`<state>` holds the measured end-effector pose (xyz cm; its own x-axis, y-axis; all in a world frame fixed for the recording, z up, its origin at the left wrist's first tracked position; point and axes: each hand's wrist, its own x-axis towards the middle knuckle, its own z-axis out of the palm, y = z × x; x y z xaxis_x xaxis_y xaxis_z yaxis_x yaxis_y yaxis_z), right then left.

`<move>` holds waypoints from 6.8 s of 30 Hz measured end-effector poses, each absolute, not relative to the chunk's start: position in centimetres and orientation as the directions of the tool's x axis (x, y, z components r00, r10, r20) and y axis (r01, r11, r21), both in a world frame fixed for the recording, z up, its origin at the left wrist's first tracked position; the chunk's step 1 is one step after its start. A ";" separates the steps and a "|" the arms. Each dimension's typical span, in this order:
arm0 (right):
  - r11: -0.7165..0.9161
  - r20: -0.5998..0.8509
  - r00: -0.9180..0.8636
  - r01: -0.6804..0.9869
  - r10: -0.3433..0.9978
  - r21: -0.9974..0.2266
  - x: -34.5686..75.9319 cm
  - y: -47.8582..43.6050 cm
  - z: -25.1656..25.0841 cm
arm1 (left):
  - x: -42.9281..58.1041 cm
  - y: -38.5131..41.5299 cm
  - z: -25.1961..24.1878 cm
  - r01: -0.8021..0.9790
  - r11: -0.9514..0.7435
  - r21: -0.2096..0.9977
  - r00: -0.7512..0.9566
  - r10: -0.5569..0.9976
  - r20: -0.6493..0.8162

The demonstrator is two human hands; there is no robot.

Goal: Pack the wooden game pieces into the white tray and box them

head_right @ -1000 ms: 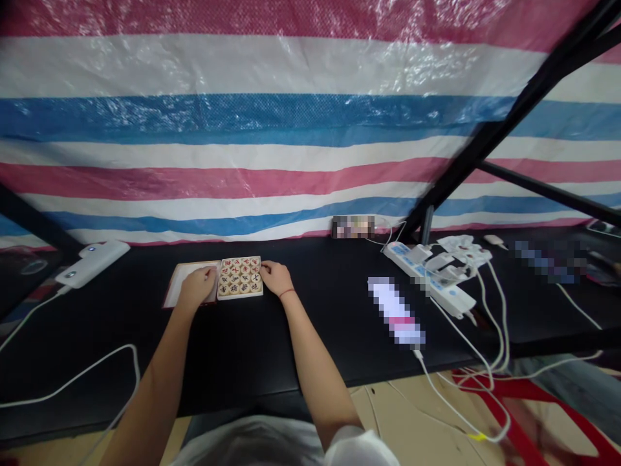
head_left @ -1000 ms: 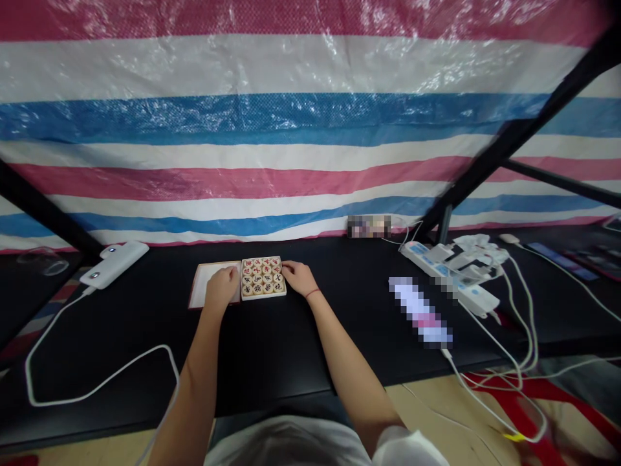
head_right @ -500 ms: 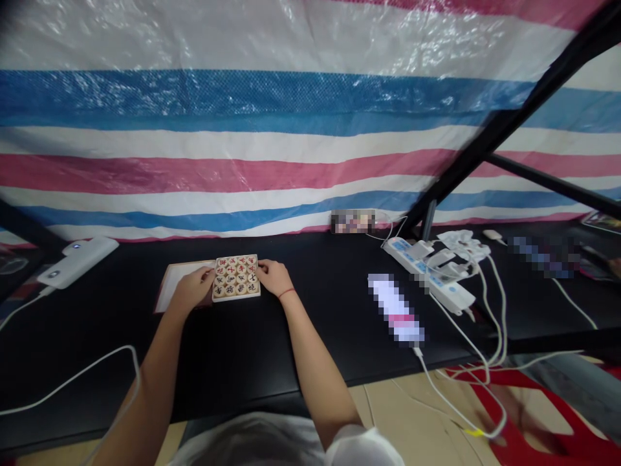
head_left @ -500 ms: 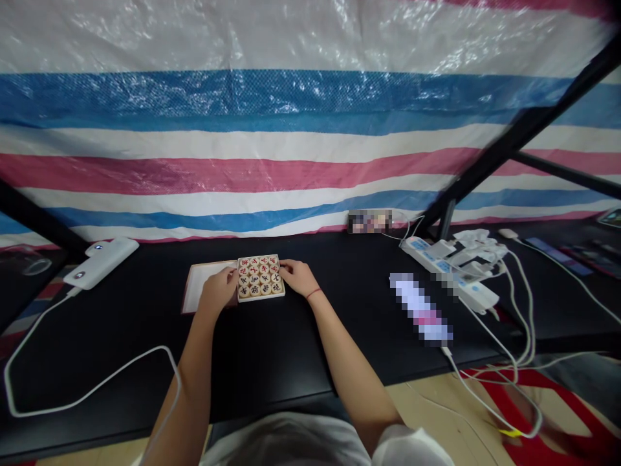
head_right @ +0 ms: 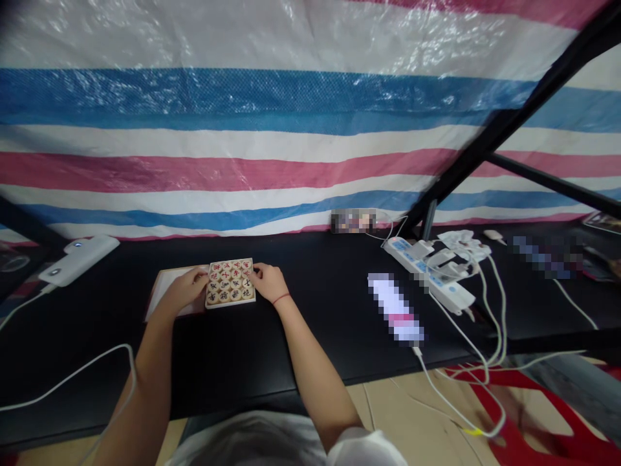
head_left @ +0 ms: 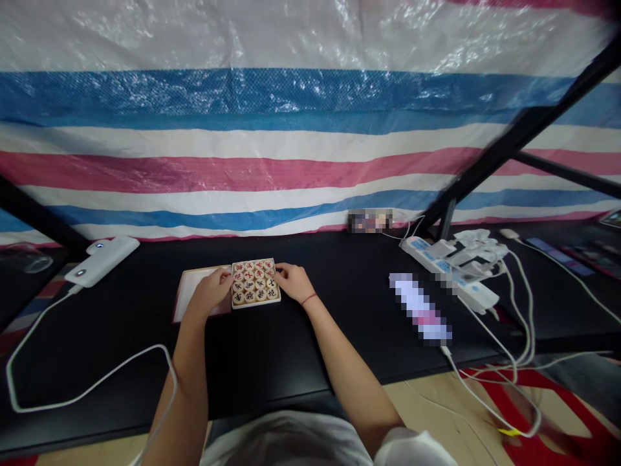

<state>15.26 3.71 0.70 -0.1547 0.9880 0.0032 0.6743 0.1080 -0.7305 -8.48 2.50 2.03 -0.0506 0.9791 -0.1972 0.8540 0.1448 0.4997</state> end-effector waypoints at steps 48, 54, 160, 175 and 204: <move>0.080 0.311 0.146 0.788 0.939 -0.611 17.4 6.5 -1.7 | -4.7 2.3 3.8 0.938 0.211 0.277 -0.238 0.969 0.067; 0.064 0.287 0.135 0.804 0.948 -0.591 17.3 6.5 -2.0 | -3.3 2.5 3.9 0.951 0.231 0.205 -0.244 0.969 0.043; 0.105 0.307 0.073 0.844 0.949 -0.526 17.2 7.9 -2.2 | -4.1 2.8 2.6 0.899 0.213 0.382 -0.309 0.927 0.210; 0.254 0.341 -0.022 0.715 0.940 -0.652 13.6 4.6 -1.0 | -2.6 2.9 2.1 0.938 0.172 0.300 -0.244 0.943 0.225; 0.441 0.614 0.067 0.635 0.786 -0.635 15.5 5.3 -0.2 | -1.7 3.1 1.9 0.194 0.012 0.981 -0.323 0.945 0.052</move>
